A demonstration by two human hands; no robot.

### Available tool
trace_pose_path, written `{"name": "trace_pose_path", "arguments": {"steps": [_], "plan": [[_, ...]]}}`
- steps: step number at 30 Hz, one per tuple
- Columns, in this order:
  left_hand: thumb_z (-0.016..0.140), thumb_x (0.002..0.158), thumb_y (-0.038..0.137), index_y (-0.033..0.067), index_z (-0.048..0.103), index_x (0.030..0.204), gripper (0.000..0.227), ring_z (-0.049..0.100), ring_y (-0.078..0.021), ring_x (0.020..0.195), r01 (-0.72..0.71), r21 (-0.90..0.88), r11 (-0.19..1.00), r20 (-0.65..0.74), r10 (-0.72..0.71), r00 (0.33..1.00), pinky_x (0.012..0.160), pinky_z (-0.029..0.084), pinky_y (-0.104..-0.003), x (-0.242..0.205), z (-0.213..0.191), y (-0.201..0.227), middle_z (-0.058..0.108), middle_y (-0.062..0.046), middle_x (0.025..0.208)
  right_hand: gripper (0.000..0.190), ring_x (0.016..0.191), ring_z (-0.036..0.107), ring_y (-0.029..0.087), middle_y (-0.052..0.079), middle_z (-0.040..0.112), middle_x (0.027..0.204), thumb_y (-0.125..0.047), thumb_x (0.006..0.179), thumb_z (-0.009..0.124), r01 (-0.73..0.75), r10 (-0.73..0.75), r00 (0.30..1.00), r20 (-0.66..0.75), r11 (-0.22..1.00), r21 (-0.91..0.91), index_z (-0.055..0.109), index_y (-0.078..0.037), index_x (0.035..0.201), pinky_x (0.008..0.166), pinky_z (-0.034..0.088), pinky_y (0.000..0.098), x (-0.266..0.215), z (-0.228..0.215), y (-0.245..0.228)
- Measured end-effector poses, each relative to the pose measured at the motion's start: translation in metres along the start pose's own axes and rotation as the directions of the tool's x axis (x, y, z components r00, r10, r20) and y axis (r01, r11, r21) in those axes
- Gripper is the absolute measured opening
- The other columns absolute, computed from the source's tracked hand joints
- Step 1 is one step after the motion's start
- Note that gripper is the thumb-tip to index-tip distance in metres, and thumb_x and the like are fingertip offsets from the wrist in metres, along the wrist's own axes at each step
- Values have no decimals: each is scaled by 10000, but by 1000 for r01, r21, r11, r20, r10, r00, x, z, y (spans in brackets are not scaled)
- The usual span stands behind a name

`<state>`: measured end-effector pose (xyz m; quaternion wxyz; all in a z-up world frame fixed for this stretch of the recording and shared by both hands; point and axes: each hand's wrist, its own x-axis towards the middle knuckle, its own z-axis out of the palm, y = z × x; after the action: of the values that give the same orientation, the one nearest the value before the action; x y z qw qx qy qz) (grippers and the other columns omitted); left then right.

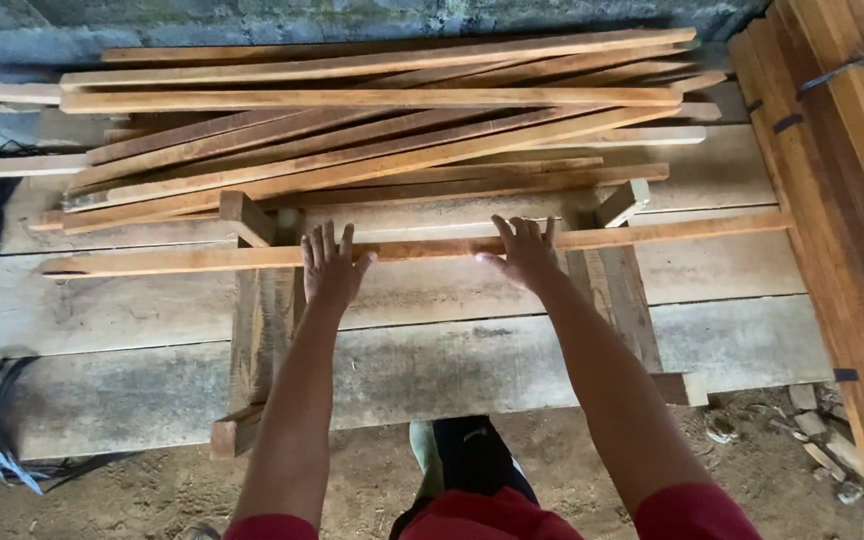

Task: Arranging and sorting thin wooden slats on a workbench in a woodworking area.

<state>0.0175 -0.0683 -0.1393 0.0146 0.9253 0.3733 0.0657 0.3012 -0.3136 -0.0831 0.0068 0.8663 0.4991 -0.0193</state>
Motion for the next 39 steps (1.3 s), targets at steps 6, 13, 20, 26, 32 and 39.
{"name": "trace_pose_path", "arguments": {"steps": [6,13,20,26,32,39], "plan": [[474,953,729,135,530,1496,806,430,-383,1451,-22,40,999,-255,31,967,1225,269,-573,-6,6,4,475,-225,1522,814,1086,676,341,103,654,1193,-695,884,611,61,-68,972,-223,997,-37,480,-236,1543,1136,315,702,-3,17,4],[720,873,522,159,403,1586,860,320,-394,1524,26,53,998,-249,-12,968,1224,273,-589,-19,0,12,326,-223,1643,852,1184,592,314,77,586,1330,-689,894,616,19,-14,950,-311,1000,14,447,-237,1597,1107,327,686,-28,3,-9],[610,1014,237,213,232,1653,743,268,-329,1550,-45,47,998,-97,50,994,1240,264,-525,-59,-1,-5,239,-172,1675,636,1582,149,350,46,229,1710,-351,1096,368,-59,53,996,78,995,77,129,-367,1685,1241,2,677,-62,-13,-20],[714,880,150,187,435,1560,736,424,-325,1458,-81,61,995,-236,94,967,1184,339,-499,-59,10,-13,464,-162,1547,621,1460,445,358,51,480,1591,-309,1020,587,34,-39,955,-293,999,-22,393,-369,1607,1175,273,715,-48,43,-1],[660,881,93,195,522,1515,656,506,-298,1398,-74,95,993,-384,105,917,1139,386,-478,-87,-24,5,549,-119,1497,473,1392,539,333,48,591,1500,-379,1044,584,-8,-2,905,-426,1000,-22,546,-339,1514,1153,329,690,-87,19,-20],[686,872,101,198,511,1529,687,498,-310,1420,-100,130,987,-401,144,905,1082,458,-463,-118,-20,2,537,-127,1517,527,1318,602,338,53,658,1407,-258,920,733,40,-69,877,-476,997,-70,625,-283,1436,1112,478,544,-106,20,-23]]}}
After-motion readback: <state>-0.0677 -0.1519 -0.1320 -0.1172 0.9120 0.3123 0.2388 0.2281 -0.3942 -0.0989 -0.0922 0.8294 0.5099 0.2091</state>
